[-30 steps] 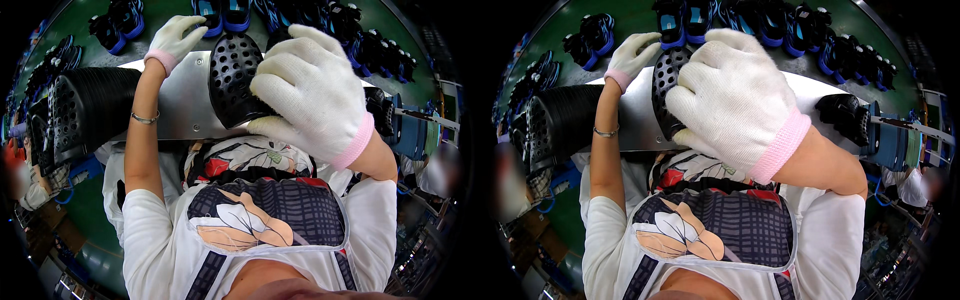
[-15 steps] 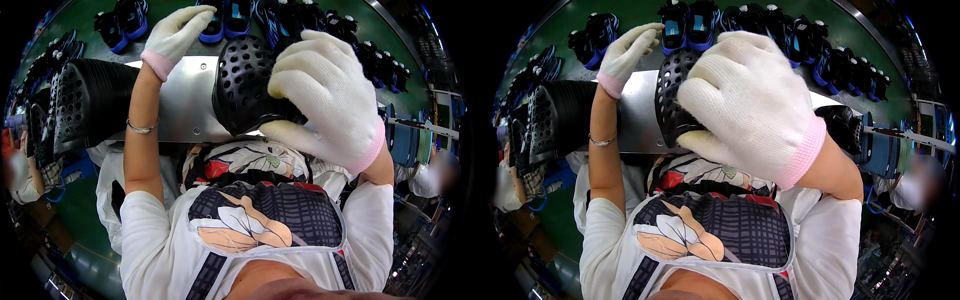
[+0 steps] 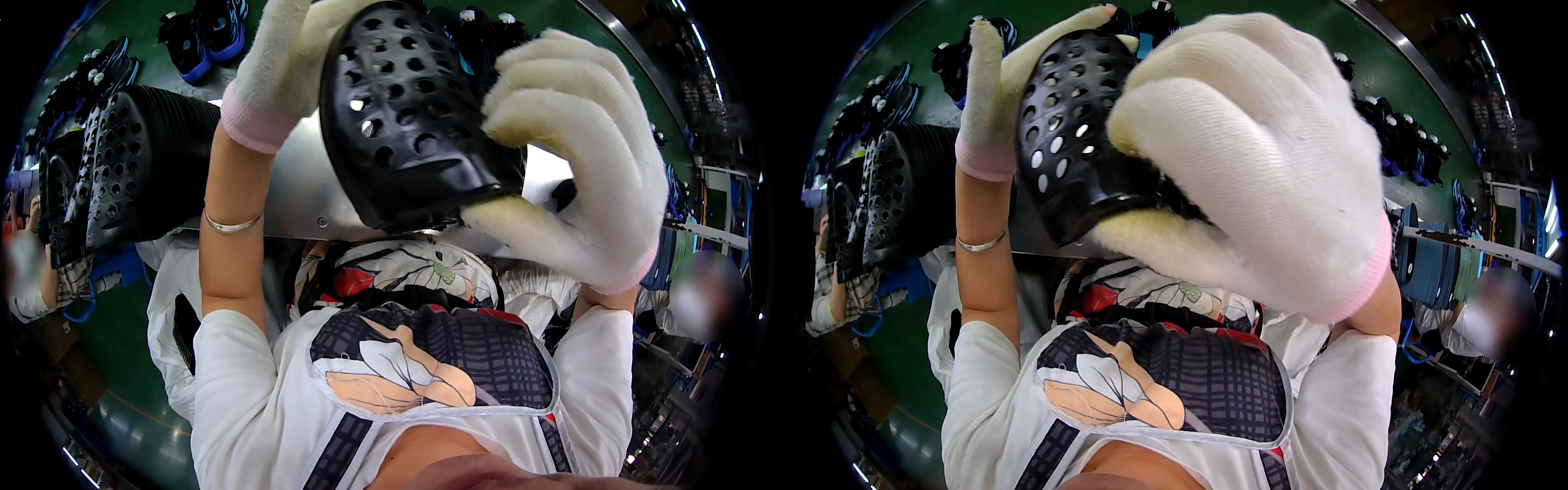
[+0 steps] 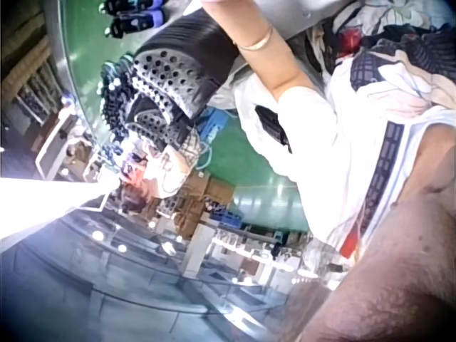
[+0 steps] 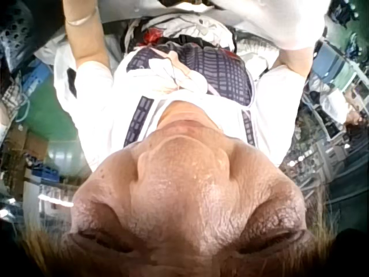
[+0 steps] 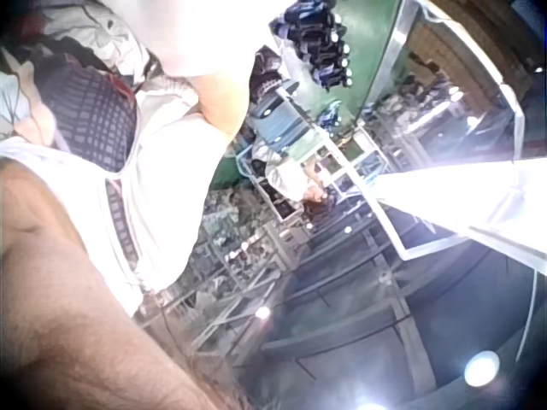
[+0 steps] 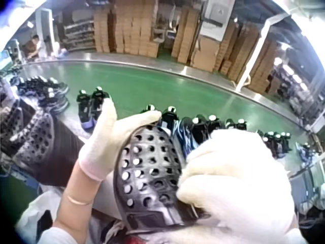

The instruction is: The person picks up black shoe lasts one by one and places them into black and blue athletic shoes arranged in a row on an assembly line.

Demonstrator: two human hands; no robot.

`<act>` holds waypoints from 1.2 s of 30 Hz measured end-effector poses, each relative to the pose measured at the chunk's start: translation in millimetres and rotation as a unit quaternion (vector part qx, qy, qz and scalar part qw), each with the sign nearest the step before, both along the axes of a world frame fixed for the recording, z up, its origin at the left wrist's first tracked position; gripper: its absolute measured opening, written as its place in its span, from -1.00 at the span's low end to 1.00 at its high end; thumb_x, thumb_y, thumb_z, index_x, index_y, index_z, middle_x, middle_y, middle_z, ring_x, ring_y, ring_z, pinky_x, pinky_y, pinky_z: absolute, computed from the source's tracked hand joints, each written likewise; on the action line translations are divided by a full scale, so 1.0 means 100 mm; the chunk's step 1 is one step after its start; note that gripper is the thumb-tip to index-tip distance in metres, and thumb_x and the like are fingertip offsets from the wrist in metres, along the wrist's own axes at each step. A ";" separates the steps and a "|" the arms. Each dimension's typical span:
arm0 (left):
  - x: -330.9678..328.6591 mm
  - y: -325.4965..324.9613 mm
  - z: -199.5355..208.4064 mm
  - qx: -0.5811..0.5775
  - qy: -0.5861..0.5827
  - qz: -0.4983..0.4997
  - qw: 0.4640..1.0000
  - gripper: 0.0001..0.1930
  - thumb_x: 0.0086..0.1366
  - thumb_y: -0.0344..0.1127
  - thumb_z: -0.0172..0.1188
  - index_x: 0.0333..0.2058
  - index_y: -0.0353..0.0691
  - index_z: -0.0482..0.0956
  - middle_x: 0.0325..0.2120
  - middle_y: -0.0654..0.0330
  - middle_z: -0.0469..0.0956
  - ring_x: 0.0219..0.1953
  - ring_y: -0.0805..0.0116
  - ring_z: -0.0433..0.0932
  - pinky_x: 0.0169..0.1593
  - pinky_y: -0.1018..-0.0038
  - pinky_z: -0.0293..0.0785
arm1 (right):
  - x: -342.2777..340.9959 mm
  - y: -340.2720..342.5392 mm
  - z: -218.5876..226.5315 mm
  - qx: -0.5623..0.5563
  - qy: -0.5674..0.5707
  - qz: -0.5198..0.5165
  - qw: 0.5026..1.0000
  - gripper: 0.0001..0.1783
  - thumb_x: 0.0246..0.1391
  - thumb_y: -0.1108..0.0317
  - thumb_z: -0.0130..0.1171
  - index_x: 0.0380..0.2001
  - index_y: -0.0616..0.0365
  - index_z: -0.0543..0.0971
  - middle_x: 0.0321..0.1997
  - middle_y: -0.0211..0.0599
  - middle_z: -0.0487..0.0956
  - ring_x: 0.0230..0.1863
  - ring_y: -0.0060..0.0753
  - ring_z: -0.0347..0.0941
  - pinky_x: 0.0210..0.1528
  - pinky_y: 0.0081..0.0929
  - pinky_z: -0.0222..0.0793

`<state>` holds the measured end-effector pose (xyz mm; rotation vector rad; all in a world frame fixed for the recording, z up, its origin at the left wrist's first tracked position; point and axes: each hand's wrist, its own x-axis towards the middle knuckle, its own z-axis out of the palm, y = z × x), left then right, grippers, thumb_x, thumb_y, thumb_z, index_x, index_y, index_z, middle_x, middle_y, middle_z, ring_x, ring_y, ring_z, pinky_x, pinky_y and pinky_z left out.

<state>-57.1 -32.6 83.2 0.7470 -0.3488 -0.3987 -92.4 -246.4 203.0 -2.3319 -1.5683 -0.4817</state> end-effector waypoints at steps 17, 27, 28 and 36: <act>-0.23 -0.04 -0.25 -0.074 -0.051 0.188 0.978 -0.68 0.43 -0.30 -0.02 0.08 -0.28 0.44 -0.05 0.07 0.56 -0.01 0.29 0.56 0.10 0.30 0.51 | 0.13 -0.19 -0.16 0.063 0.047 -0.004 0.997 -0.53 -0.41 0.29 0.42 -0.35 0.26 0.51 -0.26 -0.17 0.53 -0.09 -0.09 0.47 -0.03 -0.24 0.37; -0.53 -0.06 -0.26 -0.069 0.131 0.087 0.985 -0.76 0.44 -0.23 -0.03 -0.11 -0.26 0.48 -0.30 0.29 0.56 -0.21 0.51 0.56 -0.09 0.53 0.55 | 0.19 -0.72 -0.33 0.227 0.091 0.013 0.970 -0.41 0.00 0.14 0.31 -0.13 0.50 0.42 -0.15 0.05 0.48 0.03 0.03 0.43 0.18 -0.01 0.26; -0.57 -0.15 -0.21 0.015 0.151 0.133 0.979 -0.77 0.43 -0.21 0.00 -0.18 -0.25 0.50 -0.38 0.31 0.54 -0.32 0.55 0.55 -0.23 0.62 0.51 | 0.19 -0.70 -0.35 0.229 0.108 0.027 0.967 -0.42 -0.01 0.17 0.32 -0.13 0.50 0.42 -0.14 0.05 0.48 0.04 0.03 0.42 0.19 -0.03 0.26; -0.67 -0.02 -0.20 0.434 0.074 0.212 0.873 -0.66 0.37 -0.15 0.05 -0.10 -0.32 0.53 -0.48 0.36 0.50 -0.47 0.64 0.40 -0.39 0.70 0.30 | 0.16 -0.64 -0.30 0.150 0.095 -0.007 0.984 -0.54 -0.14 0.36 0.33 -0.18 0.42 0.47 -0.12 -0.02 0.50 0.06 -0.05 0.42 0.15 -0.17 0.27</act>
